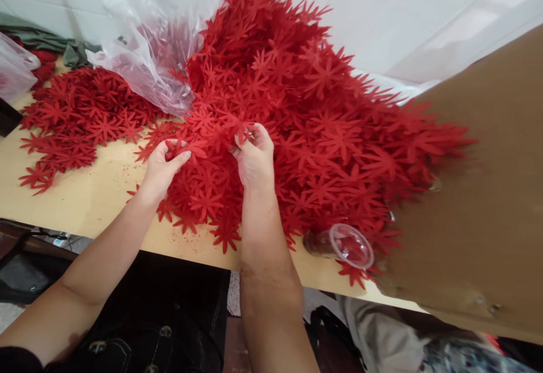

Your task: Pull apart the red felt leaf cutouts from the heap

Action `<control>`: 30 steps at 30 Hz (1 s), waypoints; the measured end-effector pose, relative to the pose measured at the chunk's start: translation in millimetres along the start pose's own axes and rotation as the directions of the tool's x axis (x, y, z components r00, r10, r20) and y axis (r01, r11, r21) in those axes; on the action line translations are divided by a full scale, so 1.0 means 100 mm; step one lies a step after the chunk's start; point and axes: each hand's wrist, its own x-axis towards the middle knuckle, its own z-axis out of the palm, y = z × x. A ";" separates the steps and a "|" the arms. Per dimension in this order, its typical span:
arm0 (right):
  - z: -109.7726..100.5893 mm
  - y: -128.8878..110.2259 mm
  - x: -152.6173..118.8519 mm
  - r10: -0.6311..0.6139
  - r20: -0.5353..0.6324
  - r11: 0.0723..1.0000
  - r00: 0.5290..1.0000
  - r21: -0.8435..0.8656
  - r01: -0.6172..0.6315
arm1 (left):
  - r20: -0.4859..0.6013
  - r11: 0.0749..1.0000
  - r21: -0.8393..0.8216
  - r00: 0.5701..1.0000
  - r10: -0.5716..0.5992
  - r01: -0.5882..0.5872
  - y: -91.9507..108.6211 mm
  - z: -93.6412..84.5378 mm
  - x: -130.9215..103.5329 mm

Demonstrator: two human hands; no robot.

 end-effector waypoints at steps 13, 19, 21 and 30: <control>-0.06 0.05 0.14 -0.051 -0.161 0.992 0.986 -0.121 0.031 | -0.008 1.000 -0.026 1.000 -0.006 0.006 0.02 -0.02 0.01; -0.03 0.03 0.15 -0.062 -0.134 0.996 0.989 -0.075 0.052 | 0.005 0.999 -0.038 1.000 -0.006 0.006 0.00 -0.04 0.04; -0.01 0.01 0.14 -0.055 -0.137 0.997 0.989 -0.059 0.047 | 0.002 0.999 -0.047 1.000 -0.007 0.007 -0.01 -0.04 0.05; 0.06 -0.11 0.11 -0.029 -0.271 0.993 0.962 -0.115 -0.003 | 0.002 0.999 -0.052 1.000 -0.002 0.002 -0.01 -0.04 0.04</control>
